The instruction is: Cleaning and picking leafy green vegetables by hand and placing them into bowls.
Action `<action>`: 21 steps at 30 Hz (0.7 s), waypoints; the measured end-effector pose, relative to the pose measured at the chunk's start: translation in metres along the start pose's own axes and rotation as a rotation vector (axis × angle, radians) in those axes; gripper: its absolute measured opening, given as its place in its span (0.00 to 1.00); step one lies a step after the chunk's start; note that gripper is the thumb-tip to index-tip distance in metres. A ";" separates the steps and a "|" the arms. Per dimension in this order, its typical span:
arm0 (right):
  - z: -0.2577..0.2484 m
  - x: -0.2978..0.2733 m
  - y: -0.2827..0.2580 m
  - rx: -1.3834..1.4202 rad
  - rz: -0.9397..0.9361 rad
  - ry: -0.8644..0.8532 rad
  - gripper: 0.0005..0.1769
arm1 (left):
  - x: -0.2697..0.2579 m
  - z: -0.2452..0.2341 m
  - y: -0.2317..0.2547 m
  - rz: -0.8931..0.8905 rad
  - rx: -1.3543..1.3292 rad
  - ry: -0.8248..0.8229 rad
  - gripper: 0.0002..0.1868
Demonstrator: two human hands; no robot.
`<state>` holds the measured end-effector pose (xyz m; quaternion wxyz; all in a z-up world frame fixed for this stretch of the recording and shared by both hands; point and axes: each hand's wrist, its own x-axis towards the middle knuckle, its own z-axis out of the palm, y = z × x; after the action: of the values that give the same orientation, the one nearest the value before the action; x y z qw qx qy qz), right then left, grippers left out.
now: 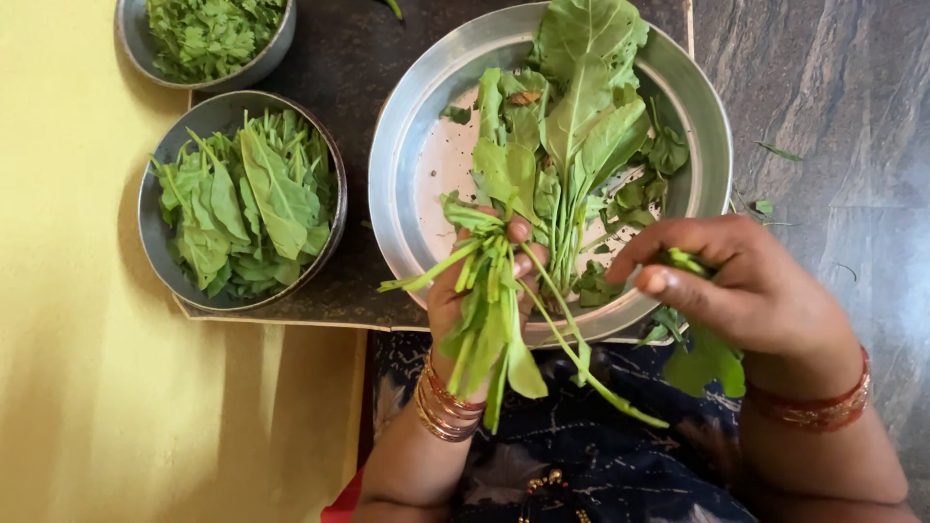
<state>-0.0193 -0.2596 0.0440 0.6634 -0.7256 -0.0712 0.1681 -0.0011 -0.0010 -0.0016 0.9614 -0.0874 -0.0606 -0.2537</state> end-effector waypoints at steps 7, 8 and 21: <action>0.024 0.006 -0.023 -0.043 -0.130 -0.144 0.24 | -0.001 -0.010 -0.004 0.108 0.363 0.084 0.15; 0.026 0.005 -0.027 -0.033 -0.115 -0.138 0.25 | 0.000 -0.010 -0.005 0.155 0.493 0.109 0.15; -0.016 0.002 0.012 -0.049 -0.036 -0.065 0.10 | 0.001 0.028 -0.009 0.216 1.248 0.080 0.24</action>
<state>-0.0131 -0.2749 0.0332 0.6457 -0.7344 -0.1101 0.1780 -0.0070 -0.0038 0.0270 0.8532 0.4933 -0.1521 -0.0751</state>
